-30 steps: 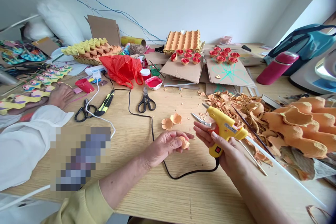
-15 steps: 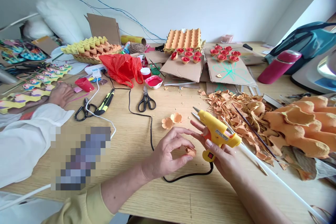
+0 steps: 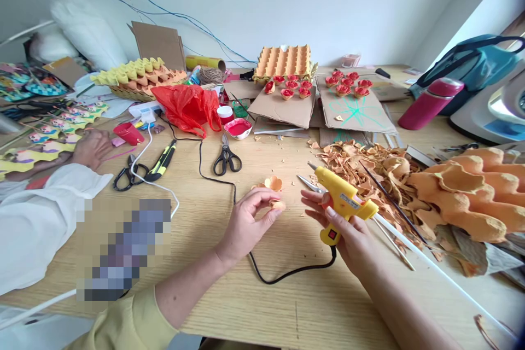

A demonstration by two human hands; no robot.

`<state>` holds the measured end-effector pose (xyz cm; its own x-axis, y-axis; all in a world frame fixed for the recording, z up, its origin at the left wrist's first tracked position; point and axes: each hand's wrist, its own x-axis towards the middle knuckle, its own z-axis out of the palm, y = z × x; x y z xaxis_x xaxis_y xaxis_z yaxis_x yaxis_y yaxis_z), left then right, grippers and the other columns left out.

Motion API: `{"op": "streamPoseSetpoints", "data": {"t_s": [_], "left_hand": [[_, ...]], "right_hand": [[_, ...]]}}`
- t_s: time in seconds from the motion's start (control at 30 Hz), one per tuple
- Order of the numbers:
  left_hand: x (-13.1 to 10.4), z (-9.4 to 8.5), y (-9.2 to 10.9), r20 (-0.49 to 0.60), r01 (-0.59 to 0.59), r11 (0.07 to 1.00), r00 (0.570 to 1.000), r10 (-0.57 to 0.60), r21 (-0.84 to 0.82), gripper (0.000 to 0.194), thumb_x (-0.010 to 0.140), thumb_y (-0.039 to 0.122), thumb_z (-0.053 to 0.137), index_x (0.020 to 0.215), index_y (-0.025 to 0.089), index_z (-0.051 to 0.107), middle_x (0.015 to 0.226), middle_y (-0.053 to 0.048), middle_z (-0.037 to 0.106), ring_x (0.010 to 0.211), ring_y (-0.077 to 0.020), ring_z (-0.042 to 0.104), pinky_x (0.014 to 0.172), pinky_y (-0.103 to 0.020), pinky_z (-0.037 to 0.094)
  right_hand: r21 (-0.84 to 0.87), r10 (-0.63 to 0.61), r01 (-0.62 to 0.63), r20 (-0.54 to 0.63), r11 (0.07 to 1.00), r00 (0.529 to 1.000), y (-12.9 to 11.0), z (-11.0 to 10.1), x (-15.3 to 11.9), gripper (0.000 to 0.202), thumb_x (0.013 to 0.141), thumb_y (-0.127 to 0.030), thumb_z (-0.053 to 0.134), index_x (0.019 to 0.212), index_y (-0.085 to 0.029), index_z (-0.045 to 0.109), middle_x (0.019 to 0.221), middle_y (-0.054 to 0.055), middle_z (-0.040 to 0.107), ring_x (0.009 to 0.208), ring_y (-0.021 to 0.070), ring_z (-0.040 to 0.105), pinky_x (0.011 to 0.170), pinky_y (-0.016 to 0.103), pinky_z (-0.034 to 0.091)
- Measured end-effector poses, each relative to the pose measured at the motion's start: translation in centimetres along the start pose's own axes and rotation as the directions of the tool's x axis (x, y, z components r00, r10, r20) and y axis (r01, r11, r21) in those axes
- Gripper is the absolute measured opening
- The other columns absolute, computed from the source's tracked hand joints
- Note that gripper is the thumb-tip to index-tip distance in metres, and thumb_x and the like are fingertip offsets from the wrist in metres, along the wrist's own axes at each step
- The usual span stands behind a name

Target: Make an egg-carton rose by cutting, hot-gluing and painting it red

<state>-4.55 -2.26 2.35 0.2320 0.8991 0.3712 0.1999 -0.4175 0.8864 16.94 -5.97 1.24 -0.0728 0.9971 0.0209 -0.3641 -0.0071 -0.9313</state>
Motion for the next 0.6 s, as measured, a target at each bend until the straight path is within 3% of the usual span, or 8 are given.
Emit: {"op": "streamPoseSetpoints", "data": {"t_s": [0.1,0.17,0.27,0.47,0.6], "left_hand": [[-0.03,-0.04,-0.51,0.054,0.108,0.983,0.993,-0.101,-0.151,0.015,0.087,0.024,0.072,0.100,0.017,0.071,0.112,-0.009,0.065,0.095,-0.0158,0.067,0.081,-0.026,0.058],[-0.13,0.03,-0.47,0.155,0.231,0.931,0.969,-0.193,-0.282,0.020,0.087,0.027,0.072,0.104,0.017,0.068,0.105,-0.007,0.066,0.081,-0.0134,0.067,0.066,-0.023,0.058],[-0.16,0.13,-0.13,0.286,0.393,0.819,0.913,-0.292,-0.418,0.026,0.087,0.030,0.073,0.107,0.016,0.066,0.087,-0.003,0.066,0.074,-0.0140,0.068,0.057,-0.021,0.056],[-0.02,-0.11,0.04,0.324,0.447,0.647,0.895,-0.308,-0.618,0.032,0.088,0.027,0.073,0.119,0.023,0.067,0.110,-0.004,0.065,0.080,-0.0114,0.069,0.068,-0.022,0.059],[0.05,-0.41,-0.06,0.381,0.509,0.504,0.859,-0.342,-0.698,0.025,0.088,0.025,0.073,0.112,0.022,0.068,0.110,-0.005,0.067,0.083,-0.0135,0.070,0.067,-0.023,0.060]], "right_hand": [[-0.072,-0.064,0.059,-0.073,0.996,0.995,-0.18,-0.18,-0.02,0.015,0.093,-0.040,0.067,0.105,-0.030,0.069,0.127,0.005,0.071,0.124,0.0260,0.059,0.108,0.044,0.044],[-0.082,-0.064,0.058,-0.074,0.995,0.995,-0.25,-0.14,-0.17,0.015,0.094,-0.040,0.066,0.105,-0.030,0.067,0.123,0.006,0.070,0.104,0.0224,0.065,0.089,0.038,0.052],[-0.068,-0.031,0.029,-0.028,0.997,0.999,-0.27,-0.01,-0.47,0.014,0.095,-0.040,0.064,0.103,-0.029,0.065,0.113,0.005,0.069,0.075,0.0151,0.060,0.062,0.030,0.046],[-0.106,0.024,-0.016,0.074,0.994,0.997,-0.11,-0.05,-0.76,0.016,0.095,-0.041,0.064,0.104,-0.028,0.064,0.101,0.004,0.066,0.075,0.0156,0.056,0.066,0.031,0.045],[-0.149,0.077,-0.063,0.091,0.987,0.993,0.02,-0.10,-0.80,0.022,0.094,-0.046,0.063,0.103,-0.026,0.064,0.092,0.005,0.066,0.074,0.0173,0.058,0.063,0.031,0.046]]}}
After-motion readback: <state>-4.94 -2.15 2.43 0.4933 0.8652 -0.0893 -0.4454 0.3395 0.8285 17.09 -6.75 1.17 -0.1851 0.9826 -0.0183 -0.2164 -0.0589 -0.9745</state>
